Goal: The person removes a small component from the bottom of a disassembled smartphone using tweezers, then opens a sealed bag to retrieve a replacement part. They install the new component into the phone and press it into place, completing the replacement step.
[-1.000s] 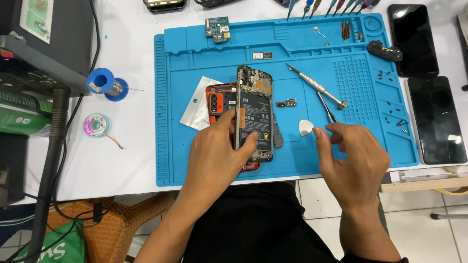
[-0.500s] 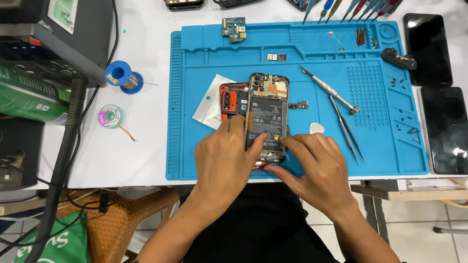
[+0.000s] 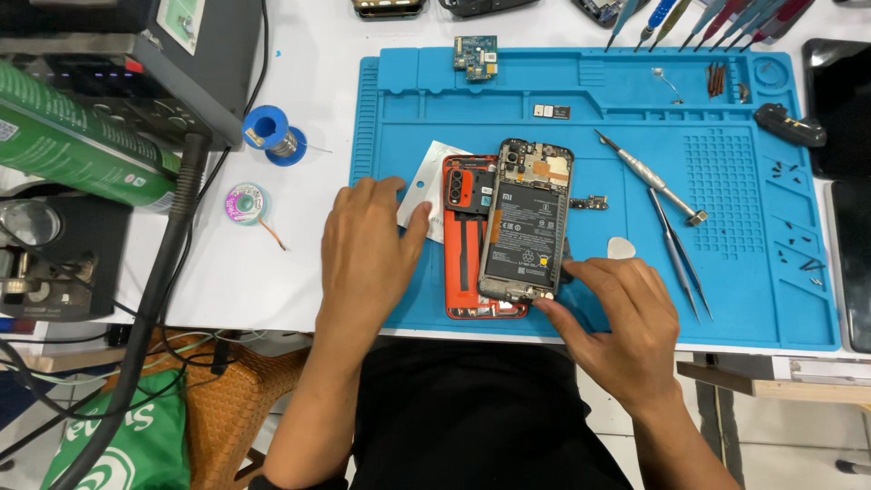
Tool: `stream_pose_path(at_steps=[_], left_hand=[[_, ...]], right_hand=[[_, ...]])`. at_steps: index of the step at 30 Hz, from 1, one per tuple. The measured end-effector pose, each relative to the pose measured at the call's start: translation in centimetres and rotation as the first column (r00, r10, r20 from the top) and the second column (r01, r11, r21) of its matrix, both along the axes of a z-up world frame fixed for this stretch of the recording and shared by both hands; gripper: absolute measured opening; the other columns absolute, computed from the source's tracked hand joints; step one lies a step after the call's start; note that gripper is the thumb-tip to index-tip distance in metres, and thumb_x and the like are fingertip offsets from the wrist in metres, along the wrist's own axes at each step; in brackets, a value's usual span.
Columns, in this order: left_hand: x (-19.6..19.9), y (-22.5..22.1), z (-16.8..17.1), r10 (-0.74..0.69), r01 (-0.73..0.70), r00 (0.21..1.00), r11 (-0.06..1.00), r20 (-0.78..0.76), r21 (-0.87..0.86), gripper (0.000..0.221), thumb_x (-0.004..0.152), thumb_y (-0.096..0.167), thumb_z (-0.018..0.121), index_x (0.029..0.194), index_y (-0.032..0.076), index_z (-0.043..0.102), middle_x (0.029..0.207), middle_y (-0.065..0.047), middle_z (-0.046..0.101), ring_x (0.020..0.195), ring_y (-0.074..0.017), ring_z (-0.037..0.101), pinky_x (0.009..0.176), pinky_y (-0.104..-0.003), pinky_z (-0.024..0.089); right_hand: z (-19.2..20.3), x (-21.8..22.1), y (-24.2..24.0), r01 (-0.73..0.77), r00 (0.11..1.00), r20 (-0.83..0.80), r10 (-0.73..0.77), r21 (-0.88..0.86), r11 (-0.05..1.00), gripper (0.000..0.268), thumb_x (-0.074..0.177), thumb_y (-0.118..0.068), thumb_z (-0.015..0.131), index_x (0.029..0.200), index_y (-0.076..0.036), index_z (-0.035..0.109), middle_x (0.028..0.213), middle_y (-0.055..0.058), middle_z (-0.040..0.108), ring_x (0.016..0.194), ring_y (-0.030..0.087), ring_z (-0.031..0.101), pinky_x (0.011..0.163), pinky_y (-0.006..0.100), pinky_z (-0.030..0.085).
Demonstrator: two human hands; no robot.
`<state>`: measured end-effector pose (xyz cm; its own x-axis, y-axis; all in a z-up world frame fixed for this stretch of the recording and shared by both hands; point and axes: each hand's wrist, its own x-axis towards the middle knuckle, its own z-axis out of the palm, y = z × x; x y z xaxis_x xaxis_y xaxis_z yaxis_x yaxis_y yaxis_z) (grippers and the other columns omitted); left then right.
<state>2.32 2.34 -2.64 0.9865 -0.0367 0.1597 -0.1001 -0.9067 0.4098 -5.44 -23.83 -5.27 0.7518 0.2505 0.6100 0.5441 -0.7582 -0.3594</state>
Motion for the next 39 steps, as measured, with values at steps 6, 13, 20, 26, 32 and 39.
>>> stream_pose_path(at_steps=[6,13,20,26,32,39], left_hand=[[0.9,0.2,-0.1,0.044,-0.066,0.992,0.979,-0.116,-0.192,0.018,0.098,0.024,0.068,0.106,0.008,0.069,0.081,-0.005,0.069,0.09,-0.0347,0.062,0.073,-0.051,0.049],[0.1,2.5,1.9,0.096,-0.063,0.99,0.958,0.105,-0.28,0.014,0.102,0.02,0.059,0.097,0.008,0.065,0.088,-0.005,0.067,0.079,-0.0243,0.064,0.071,-0.044,0.046],[-1.7,1.3,5.6,0.161,-0.07,0.982,0.801,0.102,-0.594,0.016,0.103,0.023,0.059,0.099,0.008,0.064,0.086,-0.001,0.068,0.074,-0.0113,0.06,0.069,-0.027,0.049],[-2.9,-0.7,6.6,0.005,-0.018,1.0,0.628,-0.019,-0.778,0.013,0.102,0.021,0.062,0.097,0.009,0.064,0.085,0.003,0.061,0.073,-0.0057,0.052,0.068,-0.022,0.046],[-3.5,-3.2,6.3,-0.137,0.031,0.989,0.562,-0.055,-0.827,0.012,0.101,0.02,0.062,0.097,0.008,0.064,0.081,0.004,0.062,0.07,-0.0034,0.055,0.065,-0.02,0.047],[-3.7,-4.8,6.6,-0.229,0.063,0.97,0.548,-0.078,-0.834,0.056,0.09,0.014,0.071,0.14,0.012,0.045,0.1,-0.006,0.073,0.083,-0.0108,0.069,0.08,-0.024,0.054]], right_hand=[[0.1,0.0,0.3,0.011,1.0,0.019,-0.011,0.022,1.0,0.033,0.093,-0.022,0.081,0.111,0.001,0.068,0.101,0.016,0.071,0.089,0.034,0.065,0.08,0.042,0.051],[0.1,-0.2,0.2,0.021,1.0,0.01,-0.021,0.027,0.999,0.029,0.094,-0.02,0.081,0.111,0.0,0.069,0.1,0.016,0.071,0.088,0.033,0.064,0.079,0.041,0.05],[1.0,-0.2,0.9,0.036,0.999,-0.006,-0.036,0.143,0.989,0.02,0.094,-0.009,0.08,0.106,0.003,0.07,0.099,0.016,0.072,0.089,0.032,0.067,0.081,0.039,0.053],[3.0,-0.3,2.6,0.028,0.984,-0.172,0.041,0.38,0.925,0.016,0.094,-0.006,0.073,0.107,0.002,0.07,0.094,0.014,0.074,0.079,0.022,0.068,0.071,0.03,0.053],[4.3,0.0,3.2,0.142,0.822,-0.5,0.274,0.644,0.751,0.02,0.095,-0.02,0.066,0.106,-0.003,0.066,0.083,0.008,0.081,0.059,0.012,0.067,0.057,0.023,0.056],[4.1,0.1,1.9,0.149,0.826,-0.459,0.326,0.736,0.661,0.023,0.098,-0.011,0.061,0.079,-0.004,0.051,0.05,0.002,0.046,0.042,0.014,0.054,0.049,0.025,0.054]])
